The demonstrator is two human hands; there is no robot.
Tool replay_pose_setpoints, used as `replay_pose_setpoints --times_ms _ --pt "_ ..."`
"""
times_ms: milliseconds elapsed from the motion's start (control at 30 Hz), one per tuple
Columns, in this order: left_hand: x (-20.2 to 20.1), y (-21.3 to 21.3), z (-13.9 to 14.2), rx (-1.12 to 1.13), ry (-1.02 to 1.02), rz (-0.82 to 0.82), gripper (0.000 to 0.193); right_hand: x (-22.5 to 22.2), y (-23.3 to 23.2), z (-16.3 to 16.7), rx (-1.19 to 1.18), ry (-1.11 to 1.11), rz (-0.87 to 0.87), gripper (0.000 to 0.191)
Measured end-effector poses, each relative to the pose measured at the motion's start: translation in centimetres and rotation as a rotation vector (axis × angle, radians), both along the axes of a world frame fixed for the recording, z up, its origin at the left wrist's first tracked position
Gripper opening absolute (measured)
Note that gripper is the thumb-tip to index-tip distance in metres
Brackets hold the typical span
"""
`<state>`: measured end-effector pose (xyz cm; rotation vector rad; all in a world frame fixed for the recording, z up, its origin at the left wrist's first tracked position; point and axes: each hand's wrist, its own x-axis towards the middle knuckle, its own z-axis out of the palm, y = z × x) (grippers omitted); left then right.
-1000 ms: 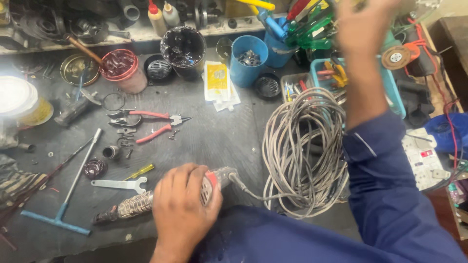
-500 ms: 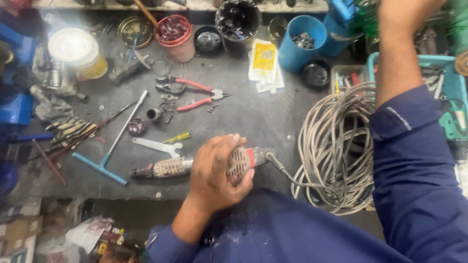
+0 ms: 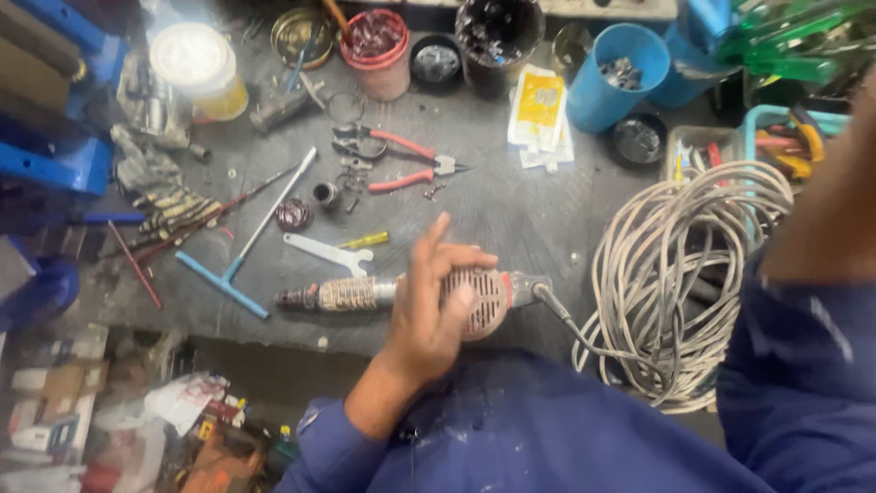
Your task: The person cleans a power tool at a workbench. They brush dust off the tool body, use a wrench and screwdriver to loosen and remove parts of its housing, then wipe the tool and its removed cover with a cloth.
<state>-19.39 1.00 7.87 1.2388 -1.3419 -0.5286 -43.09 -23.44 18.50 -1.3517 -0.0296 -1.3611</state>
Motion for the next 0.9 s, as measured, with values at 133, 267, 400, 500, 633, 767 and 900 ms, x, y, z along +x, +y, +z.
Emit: replay_pose_setpoints --times_ms 133,267,400,500,633,767,900 --pt "-0.2 -0.6 0.4 0.091 0.218 0.053 0.054 1.7 3.6 0.3 -0.053 0.057 0.339 0.040" --pt "0.2 -0.9 1.1 0.019 0.002 0.049 0.044 4.6 4.9 1.1 -0.106 0.124 0.465 0.041" --pt "0.5 -0.8 1.5 0.041 -0.045 0.018 0.040 7.4 6.7 3.0 -0.036 0.241 0.223 0.053" --pt "0.5 -1.0 1.5 0.035 -0.034 0.021 0.038 8.6 8.2 5.2 -0.068 0.359 0.198 0.063" --pt "0.4 -1.1 1.5 0.029 -0.030 0.027 0.038 9.7 10.5 7.0 -0.079 0.388 0.118 0.066" --pt "0.4 -1.0 1.6 -0.004 -0.033 0.049 0.036 10.7 11.3 7.5 -0.061 0.317 0.097 0.064" --pt "0.4 -1.0 1.9 0.010 -0.037 0.061 0.035 11.3 11.4 8.0 -0.019 0.243 0.150 0.055"
